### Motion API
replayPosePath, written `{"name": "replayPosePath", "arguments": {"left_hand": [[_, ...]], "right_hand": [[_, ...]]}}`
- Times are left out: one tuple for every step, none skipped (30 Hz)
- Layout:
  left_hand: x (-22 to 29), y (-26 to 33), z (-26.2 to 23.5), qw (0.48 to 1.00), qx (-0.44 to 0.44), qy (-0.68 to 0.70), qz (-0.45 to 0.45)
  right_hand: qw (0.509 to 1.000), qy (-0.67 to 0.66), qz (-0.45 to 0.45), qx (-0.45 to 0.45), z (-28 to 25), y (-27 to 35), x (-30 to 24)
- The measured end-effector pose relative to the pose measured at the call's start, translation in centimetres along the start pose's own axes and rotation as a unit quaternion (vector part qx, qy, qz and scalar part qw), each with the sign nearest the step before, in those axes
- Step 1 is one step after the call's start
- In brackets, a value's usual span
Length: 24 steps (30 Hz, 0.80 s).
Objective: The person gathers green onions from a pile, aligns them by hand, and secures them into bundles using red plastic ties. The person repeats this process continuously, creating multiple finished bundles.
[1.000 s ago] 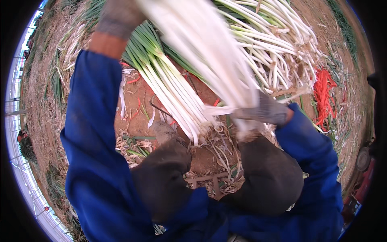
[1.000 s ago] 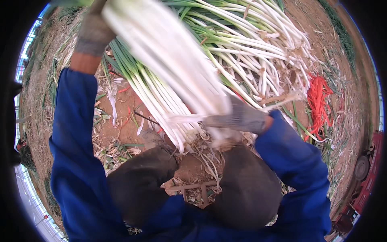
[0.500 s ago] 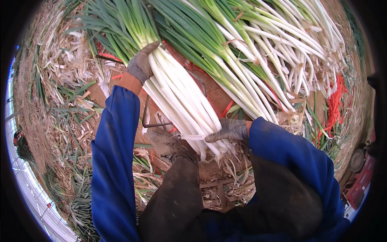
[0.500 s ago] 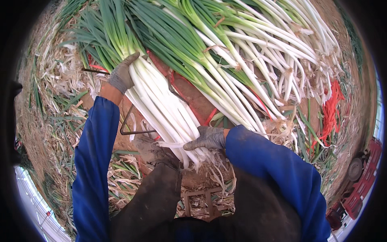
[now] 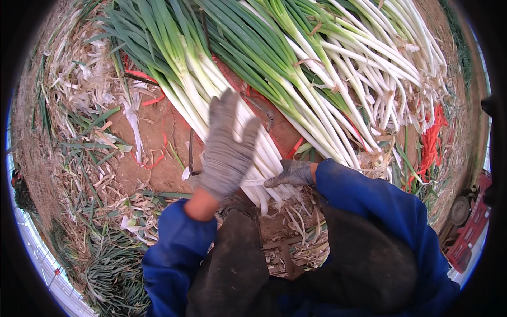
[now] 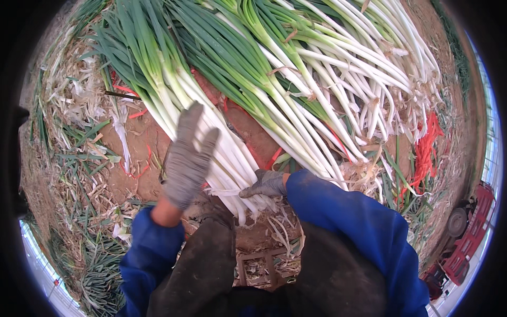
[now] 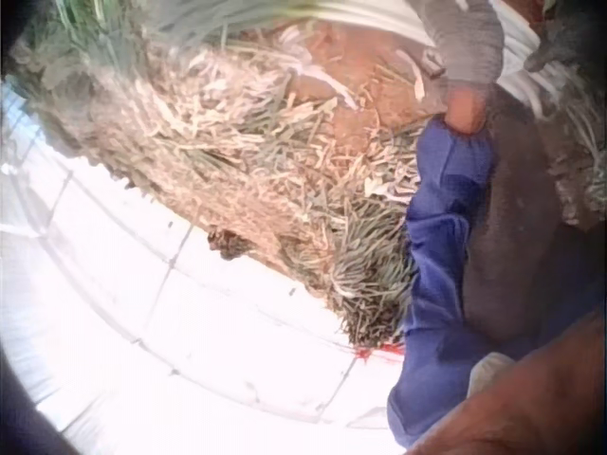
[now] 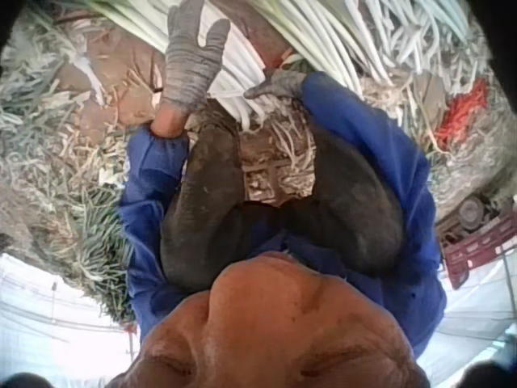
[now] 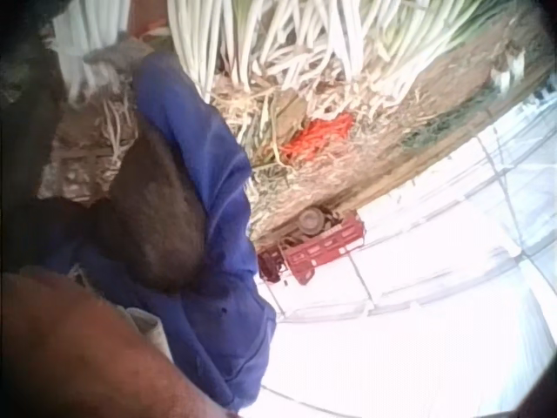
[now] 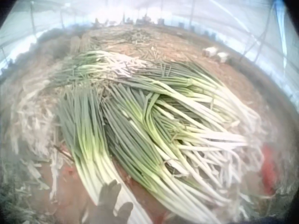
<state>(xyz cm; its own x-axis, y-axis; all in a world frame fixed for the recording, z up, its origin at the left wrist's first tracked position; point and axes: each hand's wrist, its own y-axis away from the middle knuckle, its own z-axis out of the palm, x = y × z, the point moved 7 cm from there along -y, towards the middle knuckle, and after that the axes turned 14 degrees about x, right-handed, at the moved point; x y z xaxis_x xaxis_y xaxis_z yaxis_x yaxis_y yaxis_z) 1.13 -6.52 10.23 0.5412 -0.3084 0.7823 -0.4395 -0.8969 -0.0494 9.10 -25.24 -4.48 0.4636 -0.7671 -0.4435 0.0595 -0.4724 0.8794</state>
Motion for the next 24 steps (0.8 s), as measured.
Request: {"name": "replayPosePath", "arguments": {"left_hand": [[-0.1, 0.7, 1.8, 0.996, 0.011, -0.074, 0.040], [-1.0, 1.8, 3.7, 0.985, 0.020, -0.148, 0.081], [-2.9, 2.1, 4.0, 0.979, 0.031, -0.185, 0.083], [-4.9, 2.2, 4.1, 0.970, 0.042, -0.222, 0.086], [-5.5, 2.2, 5.9, 0.965, 0.014, -0.239, 0.105], [-6.0, 2.5, 6.4, 0.962, 0.008, -0.246, 0.116], [-6.6, 2.8, 7.0, 0.960, 0.002, -0.252, 0.126], [-6.7, 2.5, 7.3, 0.957, 0.006, -0.255, 0.141], [-7.2, 2.4, 7.5, 0.956, -0.009, -0.258, 0.139], [-7.3, 2.7, 7.8, 0.953, -0.021, -0.268, 0.138], [-7.6, 3.1, 8.0, 0.949, -0.031, -0.280, 0.138], [-7.9, 3.3, 8.2, 0.945, -0.040, -0.293, 0.138], [-8.2, 3.2, 8.3, 0.945, -0.036, -0.292, 0.144], [-8.2, 3.2, 8.6, 0.943, -0.043, -0.297, 0.141], [-8.1, 3.1, 8.7, 0.941, -0.051, -0.305, 0.137], [-8.1, 3.1, 8.7, 0.939, -0.059, -0.312, 0.132], [-7.8, 3.0, 8.9, 0.937, -0.058, -0.316, 0.138], [-8.0, 3.1, 8.9, 0.939, -0.060, -0.311, 0.132], [-8.2, 3.3, 8.9, 0.941, -0.062, -0.307, 0.125], [-8.2, 3.0, 8.9, 0.943, -0.061, -0.302, 0.126], [-8.0, 2.7, 9.0, 0.943, -0.061, -0.302, 0.129], [-7.7, 2.6, 9.3, 0.942, -0.060, -0.302, 0.132], [-7.6, 2.7, 9.4, 0.940, -0.062, -0.306, 0.135], [-7.7, 2.8, 9.5, 0.942, -0.062, -0.302, 0.132]], "right_hand": [[1.000, 0.013, 0.000, 0.008, 0.0, 0.1, 0.2], [1.000, 0.017, 0.003, 0.000, 0.0, 0.2, 0.1], [1.000, 0.025, -0.003, -0.012, 0.1, 0.1, -0.8], [0.999, 0.032, -0.009, -0.025, 0.3, 0.1, -1.3], [1.000, 0.019, -0.017, -0.013, 0.7, -0.9, 0.6], [1.000, 0.016, -0.009, -0.018, 1.0, -0.9, 0.9], [1.000, 0.013, -0.002, -0.022, 1.1, -1.1, 1.0], [1.000, 0.016, 0.002, -0.018, 0.4, -1.3, 0.6], [0.998, 0.035, 0.004, -0.044, 0.8, -1.9, 0.8], [0.999, 0.037, -0.003, -0.034, 0.9, -1.6, 0.8], [0.999, 0.039, -0.012, -0.023, 1.2, -1.2, 0.5], [0.999, 0.042, -0.022, -0.013, 1.1, -1.0, 0.1], [0.996, 0.075, -0.039, 0.006, 0.4, -1.1, -0.2], [0.993, 0.107, -0.050, 0.021, -0.2, -0.3, -0.6], [0.988, 0.139, -0.062, 0.034, -0.8, 0.6, -1.2], [0.982, 0.170, -0.075, 0.046, -1.4, 1.7, -1.8], [0.966, 0.197, -0.119, 0.114, -3.1, 3.4, -2.9], [0.964, 0.194, -0.138, 0.119, -3.9, 4.1, -4.1], [0.961, 0.191, -0.157, 0.124, -4.7, 4.4, -5.3], [0.957, 0.186, -0.176, 0.136, -5.3, 4.5, -6.3], [0.930, 0.174, -0.267, 0.183, -4.6, 4.4, -6.9], [0.965, 0.125, -0.212, 0.091, -3.2, 3.2, -6.6], [0.985, 0.069, -0.158, -0.003, -1.5, 2.1, -7.1], [0.989, 0.015, -0.104, -0.102, 0.2, 1.5, -7.0]]}}
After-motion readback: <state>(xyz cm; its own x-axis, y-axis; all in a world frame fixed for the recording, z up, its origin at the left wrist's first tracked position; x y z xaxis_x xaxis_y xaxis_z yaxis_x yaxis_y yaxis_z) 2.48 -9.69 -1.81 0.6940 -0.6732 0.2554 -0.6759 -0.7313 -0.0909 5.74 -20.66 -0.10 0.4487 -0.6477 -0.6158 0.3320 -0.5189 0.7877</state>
